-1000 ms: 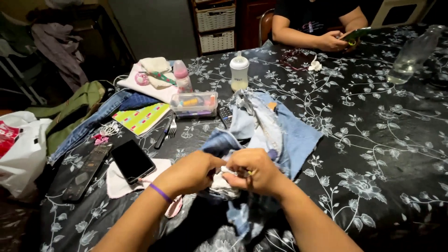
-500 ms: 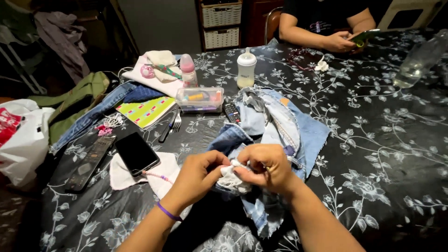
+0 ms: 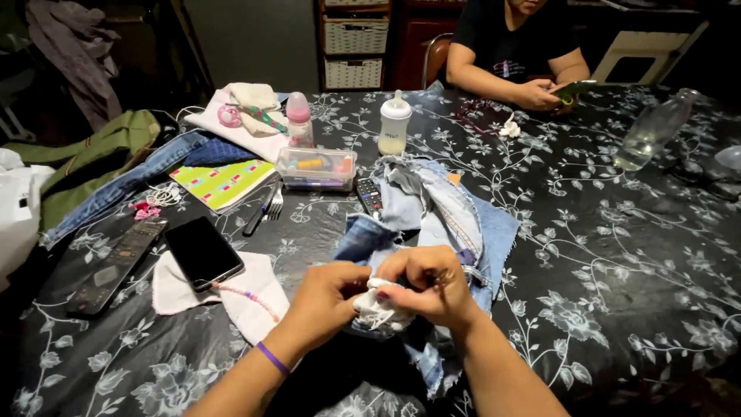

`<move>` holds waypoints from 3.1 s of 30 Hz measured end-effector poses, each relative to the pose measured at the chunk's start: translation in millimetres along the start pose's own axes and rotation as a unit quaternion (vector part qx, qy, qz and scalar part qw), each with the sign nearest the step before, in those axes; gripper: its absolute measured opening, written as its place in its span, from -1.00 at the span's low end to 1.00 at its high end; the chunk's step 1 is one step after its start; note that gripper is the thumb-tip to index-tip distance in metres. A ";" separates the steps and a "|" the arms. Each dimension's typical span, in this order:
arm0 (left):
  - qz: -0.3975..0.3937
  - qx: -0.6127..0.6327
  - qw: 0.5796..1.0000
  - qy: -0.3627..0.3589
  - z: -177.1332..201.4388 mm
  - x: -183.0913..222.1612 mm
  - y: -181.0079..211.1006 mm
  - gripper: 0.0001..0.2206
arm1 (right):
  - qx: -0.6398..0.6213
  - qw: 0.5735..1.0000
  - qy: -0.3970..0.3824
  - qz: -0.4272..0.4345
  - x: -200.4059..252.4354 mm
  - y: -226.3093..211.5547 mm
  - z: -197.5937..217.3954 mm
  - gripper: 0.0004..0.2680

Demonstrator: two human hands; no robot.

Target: Using a small tool to remove stitches from the seams of denim shorts.

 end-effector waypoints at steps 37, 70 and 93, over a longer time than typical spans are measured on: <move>0.104 0.314 0.942 0.062 -14.3 19.8 0.2 -0.77 | -0.131 0.987 0.089 0.010 9.3 -0.8 13.2 -0.66; 0.146 0.347 0.920 -0.106 13.5 13.9 -17.5 -0.78 | 0.133 0.966 0.118 -0.186 46.3 55.2 -5.8 -0.58; 0.290 0.137 0.947 0.017 29.0 27.5 -60.2 -0.65 | 0.014 0.842 0.048 -0.537 81.9 56.1 6.3 -0.70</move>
Point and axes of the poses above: each hand's wrist, its own x-axis away from the middle knuckle, its own z-axis out of the back of the hand, y = z × x, the point moved 10 cm from there along -x, towards the middle knuckle, and after that the axes turned 14 degrees about y, right-handed, at the moved point
